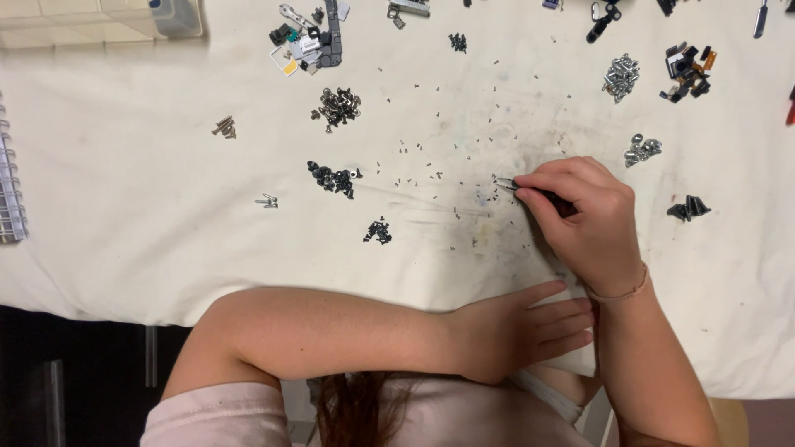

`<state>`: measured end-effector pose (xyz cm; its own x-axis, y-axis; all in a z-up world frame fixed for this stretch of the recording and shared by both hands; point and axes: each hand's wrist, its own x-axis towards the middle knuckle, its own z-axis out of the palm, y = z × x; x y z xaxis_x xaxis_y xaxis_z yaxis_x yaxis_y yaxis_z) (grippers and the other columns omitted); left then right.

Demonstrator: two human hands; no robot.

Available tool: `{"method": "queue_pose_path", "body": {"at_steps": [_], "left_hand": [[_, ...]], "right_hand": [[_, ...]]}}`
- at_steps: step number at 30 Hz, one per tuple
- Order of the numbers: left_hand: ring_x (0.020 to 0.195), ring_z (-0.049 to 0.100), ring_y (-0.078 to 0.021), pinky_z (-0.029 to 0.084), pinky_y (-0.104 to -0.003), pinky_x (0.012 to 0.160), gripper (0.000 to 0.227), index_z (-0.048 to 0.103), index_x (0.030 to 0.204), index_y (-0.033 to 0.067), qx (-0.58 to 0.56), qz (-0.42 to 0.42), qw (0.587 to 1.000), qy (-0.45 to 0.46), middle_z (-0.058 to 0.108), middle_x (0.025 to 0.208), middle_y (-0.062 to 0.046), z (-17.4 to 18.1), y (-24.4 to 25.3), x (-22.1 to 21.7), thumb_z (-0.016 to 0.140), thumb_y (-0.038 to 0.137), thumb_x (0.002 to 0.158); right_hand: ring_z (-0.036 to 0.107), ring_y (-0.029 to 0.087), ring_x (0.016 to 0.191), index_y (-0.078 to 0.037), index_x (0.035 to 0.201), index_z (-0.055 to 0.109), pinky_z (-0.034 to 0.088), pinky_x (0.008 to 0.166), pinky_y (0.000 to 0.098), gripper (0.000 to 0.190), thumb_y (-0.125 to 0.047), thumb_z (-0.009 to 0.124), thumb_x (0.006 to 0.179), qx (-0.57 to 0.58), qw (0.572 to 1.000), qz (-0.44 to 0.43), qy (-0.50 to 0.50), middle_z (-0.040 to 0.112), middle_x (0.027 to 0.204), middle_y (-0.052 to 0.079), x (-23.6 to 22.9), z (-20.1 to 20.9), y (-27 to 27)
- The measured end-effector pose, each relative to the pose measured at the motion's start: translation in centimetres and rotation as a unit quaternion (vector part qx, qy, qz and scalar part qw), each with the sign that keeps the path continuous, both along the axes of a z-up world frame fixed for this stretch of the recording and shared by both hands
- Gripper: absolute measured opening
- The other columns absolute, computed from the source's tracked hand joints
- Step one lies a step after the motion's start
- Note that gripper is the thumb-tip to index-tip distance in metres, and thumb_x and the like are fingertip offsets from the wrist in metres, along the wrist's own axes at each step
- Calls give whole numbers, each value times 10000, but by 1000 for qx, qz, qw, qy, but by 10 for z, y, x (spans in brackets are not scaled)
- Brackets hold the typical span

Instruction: The person uses tweezers to pick up small screws from a white cloth and place them into organized piles. The person repeatedly moves individual screws from scattered locations to designated groups on the table.

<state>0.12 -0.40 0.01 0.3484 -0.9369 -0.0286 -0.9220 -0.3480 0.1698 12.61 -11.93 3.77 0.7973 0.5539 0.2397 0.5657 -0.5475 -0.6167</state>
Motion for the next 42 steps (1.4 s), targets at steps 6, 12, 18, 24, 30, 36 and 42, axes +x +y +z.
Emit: {"method": "queue_pose_path", "body": {"at_steps": [6,12,18,24,30,36,42], "left_hand": [[1595,108,-210,37,-508,1281,732,210,1635,190,8,1,1000,-6,194,1727,-23,5,2,1,368,480,981],[1594,106,-212,41,-501,1274,748,181,1641,185,27,-10,999,-15,187,1730,-26,9,3,4,364,492,984],[1596,108,-203,38,-499,1278,725,191,1642,203,23,-2,999,-24,194,1731,-14,6,1,1,357,482,993],[1598,83,-206,21,-510,1281,756,149,1645,180,33,-10,999,-4,160,1736,-15,10,3,4,356,492,988],[1592,134,-215,43,-513,1283,726,213,1637,204,13,-1,999,-37,229,1722,-7,8,4,3,361,493,987],[1597,101,-208,20,-514,1283,751,178,1642,181,20,-7,1000,-17,192,1730,-21,10,4,5,364,493,984],[1598,112,-210,5,-527,1289,769,192,1637,179,13,-10,1000,-9,204,1727,-15,11,5,6,391,503,968]], "right_hand": [[667,247,925,-5,1004,783,545,865,337,61,43,793,967,5,1000,1,0,729,981,120,0,-1,1],[661,244,907,-7,993,785,538,847,335,45,33,784,972,0,1000,-1,0,730,974,115,0,-3,0],[666,244,925,-8,997,783,543,849,333,43,29,785,975,0,1000,-4,-1,731,980,115,0,0,1],[666,239,932,-19,1020,786,545,846,328,63,13,790,967,0,1000,-1,1,730,989,109,-1,-1,1],[657,249,918,-6,1015,781,539,854,342,54,18,785,967,2,1000,0,-3,722,979,117,-1,-3,3],[656,254,924,-8,1016,782,537,868,350,44,14,775,978,-1,1000,1,-7,725,986,116,-1,-4,2],[654,251,914,-22,1006,785,540,853,348,49,5,784,965,-5,1000,-2,-16,728,986,110,-1,-6,2]]}}
